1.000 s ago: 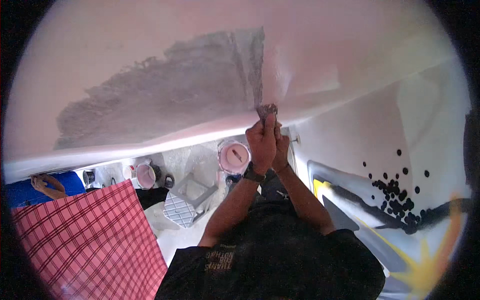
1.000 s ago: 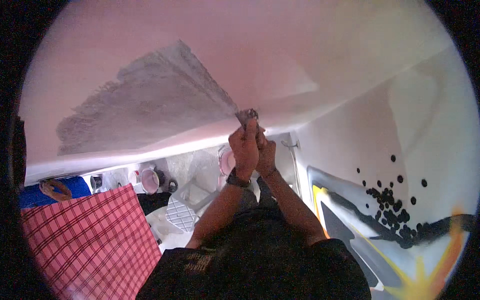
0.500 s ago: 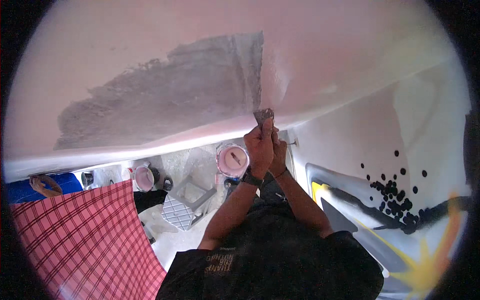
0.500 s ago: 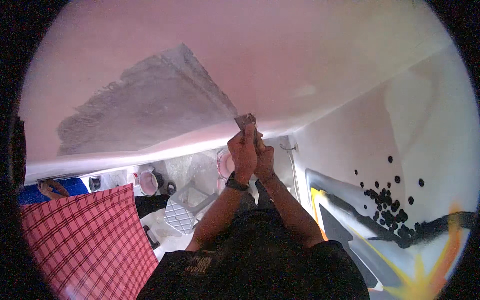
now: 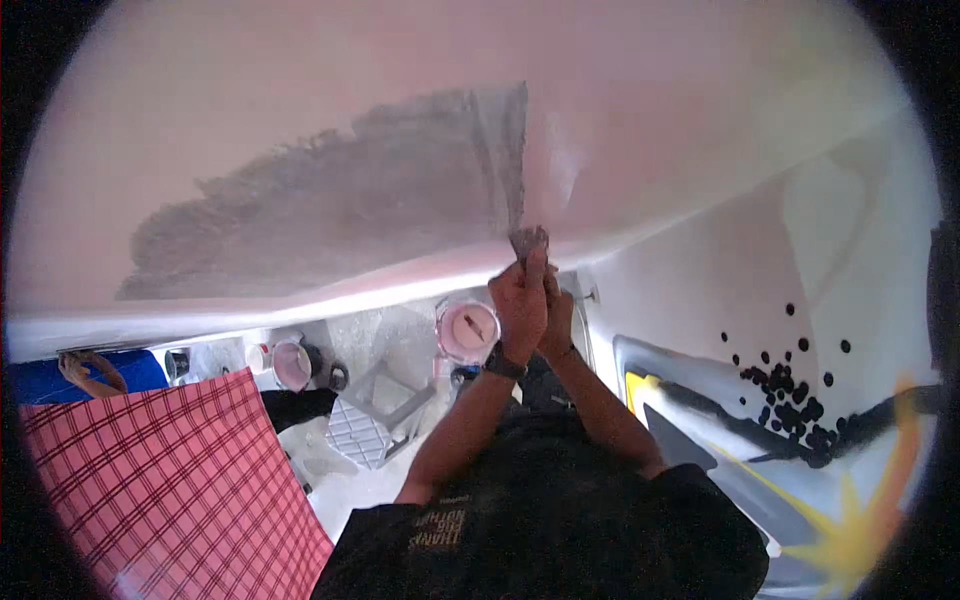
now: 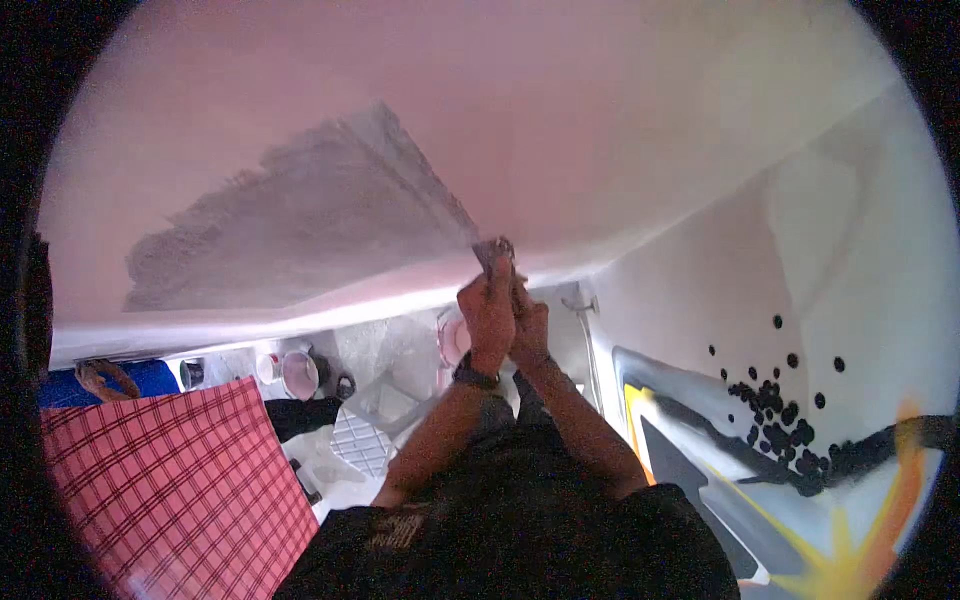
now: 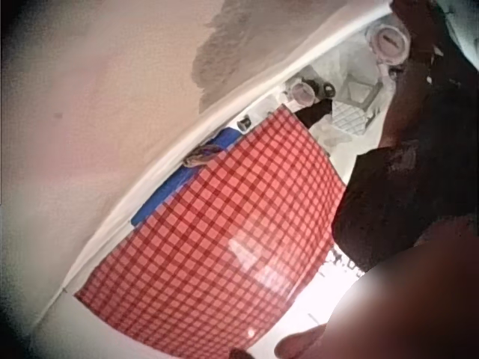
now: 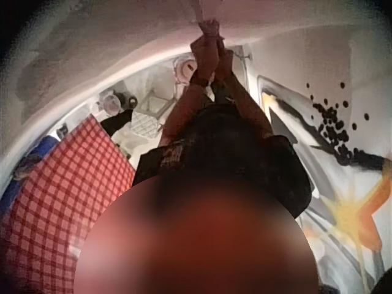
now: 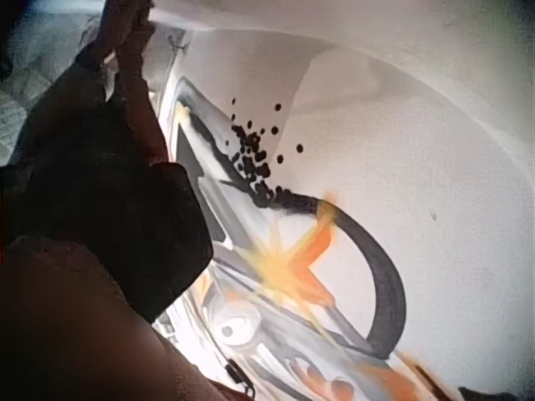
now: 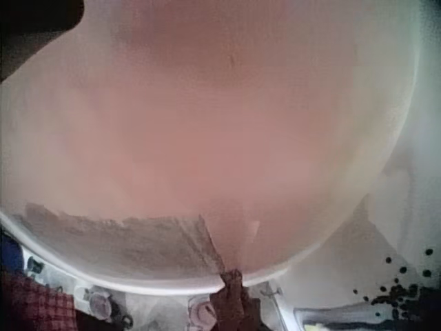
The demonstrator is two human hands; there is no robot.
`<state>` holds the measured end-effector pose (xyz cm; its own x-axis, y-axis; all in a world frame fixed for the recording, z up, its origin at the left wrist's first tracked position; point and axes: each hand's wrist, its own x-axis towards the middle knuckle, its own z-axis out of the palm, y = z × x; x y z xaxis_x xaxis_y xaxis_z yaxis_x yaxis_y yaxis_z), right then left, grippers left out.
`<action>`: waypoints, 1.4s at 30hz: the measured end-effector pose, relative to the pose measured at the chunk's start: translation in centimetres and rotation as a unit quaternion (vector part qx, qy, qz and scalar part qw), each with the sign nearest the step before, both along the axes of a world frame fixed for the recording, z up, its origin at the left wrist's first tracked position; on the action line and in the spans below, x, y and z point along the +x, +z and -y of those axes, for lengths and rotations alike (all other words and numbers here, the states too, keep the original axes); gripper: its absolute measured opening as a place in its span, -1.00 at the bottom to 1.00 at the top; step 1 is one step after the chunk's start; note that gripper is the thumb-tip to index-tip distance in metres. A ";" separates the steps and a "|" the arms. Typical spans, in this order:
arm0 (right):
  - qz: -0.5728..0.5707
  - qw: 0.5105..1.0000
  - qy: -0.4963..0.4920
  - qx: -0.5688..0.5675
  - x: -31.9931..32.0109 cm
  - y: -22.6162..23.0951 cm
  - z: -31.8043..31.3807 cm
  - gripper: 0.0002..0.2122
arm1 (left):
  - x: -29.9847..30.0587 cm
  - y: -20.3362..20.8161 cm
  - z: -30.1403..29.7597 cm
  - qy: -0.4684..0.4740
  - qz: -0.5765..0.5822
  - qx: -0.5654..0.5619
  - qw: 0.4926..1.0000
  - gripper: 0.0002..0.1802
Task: Scraping a wall with a putty knife and applying paint or primer to a patched area.
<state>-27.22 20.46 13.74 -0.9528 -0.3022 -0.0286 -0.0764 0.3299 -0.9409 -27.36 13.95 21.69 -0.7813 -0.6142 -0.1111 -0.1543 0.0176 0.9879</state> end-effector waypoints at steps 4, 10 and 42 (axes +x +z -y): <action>-0.219 0.968 -0.008 0.121 -0.8 0.9 0.2 -0.48 | -0.5 1.0 0.4 -0.024 -0.100 0.029 0.994 -0.59; -0.133 0.991 -0.027 -0.002 -0.2 2.2 0.0 -0.48 | -0.3 1.6 0.1 -0.016 -0.084 0.051 0.995 -0.59; -0.115 0.992 0.028 -0.038 -0.1 6.3 -0.3 -0.53 | -0.2 3.6 0.6 -0.028 -0.092 0.079 0.992 -0.61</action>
<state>-27.34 20.79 20.07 -0.9127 -0.3484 0.2136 -0.3093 0.2474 -0.9182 -27.56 13.35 25.24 -0.8292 -0.5561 -0.0552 0.0257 -0.1367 0.9903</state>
